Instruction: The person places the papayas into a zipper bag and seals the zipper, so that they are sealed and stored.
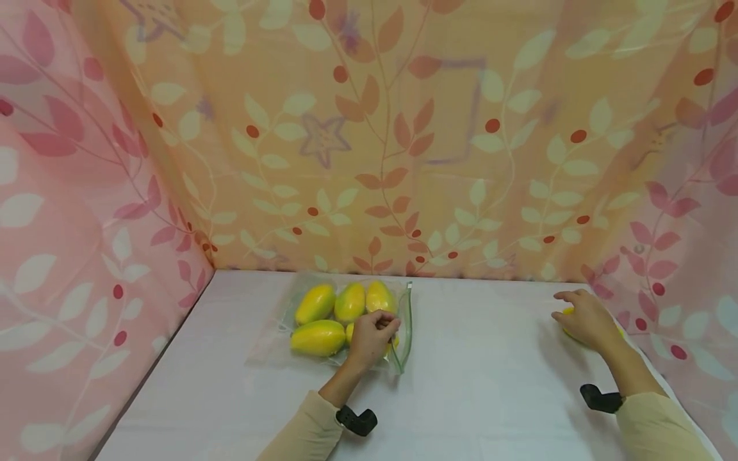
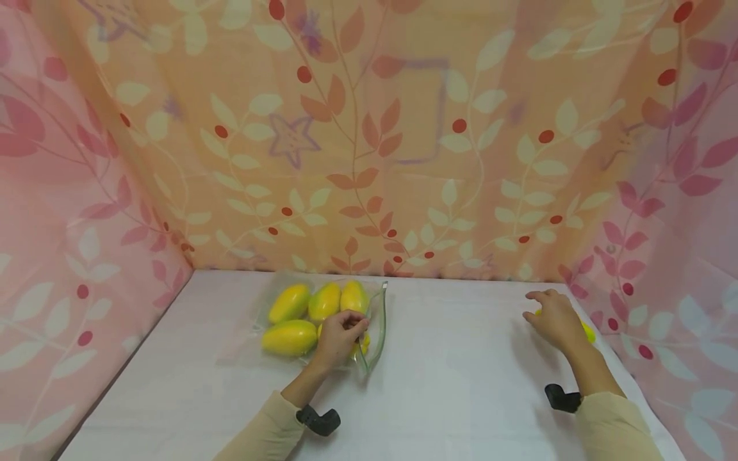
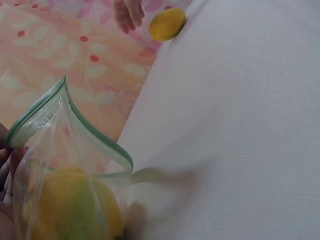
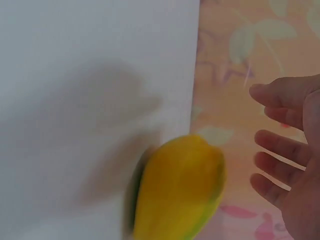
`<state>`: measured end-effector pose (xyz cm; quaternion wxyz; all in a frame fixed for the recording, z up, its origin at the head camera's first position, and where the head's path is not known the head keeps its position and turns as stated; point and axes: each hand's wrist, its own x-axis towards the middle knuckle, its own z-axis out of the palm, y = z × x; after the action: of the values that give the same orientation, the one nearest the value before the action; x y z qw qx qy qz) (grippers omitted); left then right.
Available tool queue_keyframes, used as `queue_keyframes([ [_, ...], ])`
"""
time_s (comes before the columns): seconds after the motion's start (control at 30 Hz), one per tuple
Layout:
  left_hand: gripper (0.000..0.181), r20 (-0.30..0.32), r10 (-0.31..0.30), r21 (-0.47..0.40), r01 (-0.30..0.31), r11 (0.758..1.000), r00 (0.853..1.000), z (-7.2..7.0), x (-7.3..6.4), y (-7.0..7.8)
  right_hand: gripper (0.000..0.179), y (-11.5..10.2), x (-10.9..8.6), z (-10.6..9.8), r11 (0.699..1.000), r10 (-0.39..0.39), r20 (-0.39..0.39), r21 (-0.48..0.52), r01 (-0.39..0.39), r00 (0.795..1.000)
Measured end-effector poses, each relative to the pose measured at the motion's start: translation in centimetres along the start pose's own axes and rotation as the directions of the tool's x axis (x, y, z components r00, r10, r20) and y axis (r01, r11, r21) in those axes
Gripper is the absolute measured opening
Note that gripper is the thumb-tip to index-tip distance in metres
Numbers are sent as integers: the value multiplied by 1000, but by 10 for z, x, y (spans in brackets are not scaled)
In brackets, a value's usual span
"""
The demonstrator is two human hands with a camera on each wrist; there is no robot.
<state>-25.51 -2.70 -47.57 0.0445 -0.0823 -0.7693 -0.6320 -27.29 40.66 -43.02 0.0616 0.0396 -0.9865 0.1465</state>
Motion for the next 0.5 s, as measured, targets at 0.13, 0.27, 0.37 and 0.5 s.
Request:
queue_keyframes([
  [0.13,16,10,-1,9,1,1000,1000,1,-1,-1,52,14,-2,-2,997,74,69,-5,-74,995],
  [0.27,16,4,9,19,-9,1000,1000,0,-1,-1,61,22,-1,-3,996,90,122,-25,-88,988],
  [0.37,15,0,16,19,-16,1000,1000,0,0,-1,65,25,0,-3,995,93,159,-59,-84,983],
  [0.5,17,-1,23,23,-23,999,1000,-1,1,-1,68,28,-1,-2,992,91,191,-100,-73,977],
])
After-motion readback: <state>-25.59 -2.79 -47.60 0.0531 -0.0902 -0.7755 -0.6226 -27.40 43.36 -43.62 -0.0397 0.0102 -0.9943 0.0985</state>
